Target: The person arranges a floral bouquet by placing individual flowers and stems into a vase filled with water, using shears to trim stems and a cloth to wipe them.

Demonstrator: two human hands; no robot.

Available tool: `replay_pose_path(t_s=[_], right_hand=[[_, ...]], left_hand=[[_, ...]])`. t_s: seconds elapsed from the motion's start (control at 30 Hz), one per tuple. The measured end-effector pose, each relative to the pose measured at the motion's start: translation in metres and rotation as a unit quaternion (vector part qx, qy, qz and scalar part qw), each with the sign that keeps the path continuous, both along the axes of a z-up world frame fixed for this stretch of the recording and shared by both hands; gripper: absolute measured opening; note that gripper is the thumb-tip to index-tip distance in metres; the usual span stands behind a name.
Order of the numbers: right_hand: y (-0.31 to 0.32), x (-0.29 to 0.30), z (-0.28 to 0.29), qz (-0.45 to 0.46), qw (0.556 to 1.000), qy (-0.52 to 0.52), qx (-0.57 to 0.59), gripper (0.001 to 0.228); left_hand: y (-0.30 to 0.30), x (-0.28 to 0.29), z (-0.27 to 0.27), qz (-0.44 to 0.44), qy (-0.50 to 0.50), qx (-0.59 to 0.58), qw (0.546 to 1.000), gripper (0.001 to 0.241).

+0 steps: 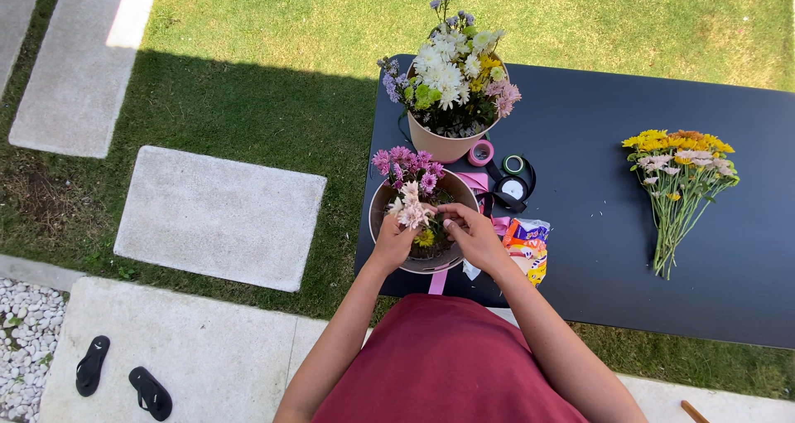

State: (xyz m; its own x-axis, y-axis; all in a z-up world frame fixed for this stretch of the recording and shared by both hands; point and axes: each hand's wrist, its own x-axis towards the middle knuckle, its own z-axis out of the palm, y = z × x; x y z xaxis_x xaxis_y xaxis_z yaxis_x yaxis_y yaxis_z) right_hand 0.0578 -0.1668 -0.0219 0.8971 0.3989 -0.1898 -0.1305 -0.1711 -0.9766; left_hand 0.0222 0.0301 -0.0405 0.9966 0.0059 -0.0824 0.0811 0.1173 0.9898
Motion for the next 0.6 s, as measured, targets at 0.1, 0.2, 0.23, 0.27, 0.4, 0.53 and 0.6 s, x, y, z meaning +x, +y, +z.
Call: replay_pose_path(t_s=[0.1,0.2,0.23,0.27,0.4,0.53,0.6], right_hand=[[0.004,0.004,0.007,0.038,0.999,0.004,-0.029,0.033],[0.009,0.004,0.019,0.048,0.997,-0.023,-0.046,0.025],[0.01,0.004,0.023,0.043,0.998,-0.023,-0.048,0.024],[0.011,0.003,0.027,0.038,0.998,-0.02,-0.05,0.024],[0.007,0.005,-0.002,0.055,0.995,-0.026,-0.075,0.014],[0.005,0.006,-0.002,-0.048,0.999,0.015,-0.012,0.011],[0.003,0.006,0.004,-0.117,0.991,0.042,0.045,0.013]], left_hand=[[0.005,0.002,0.014,-0.038,-0.058,0.001,0.998,0.028],[0.01,0.002,0.011,-0.053,-0.044,-0.016,0.997,0.028],[0.009,0.002,0.014,-0.063,-0.04,-0.02,0.997,0.028],[0.009,0.0,0.017,-0.072,-0.034,-0.023,0.997,0.027],[0.002,-0.002,0.051,-0.067,-0.015,-0.014,0.998,0.017],[0.009,0.002,-0.012,-0.06,0.007,-0.038,0.997,0.019],[0.011,0.004,-0.013,-0.05,0.032,-0.052,0.997,0.021]])
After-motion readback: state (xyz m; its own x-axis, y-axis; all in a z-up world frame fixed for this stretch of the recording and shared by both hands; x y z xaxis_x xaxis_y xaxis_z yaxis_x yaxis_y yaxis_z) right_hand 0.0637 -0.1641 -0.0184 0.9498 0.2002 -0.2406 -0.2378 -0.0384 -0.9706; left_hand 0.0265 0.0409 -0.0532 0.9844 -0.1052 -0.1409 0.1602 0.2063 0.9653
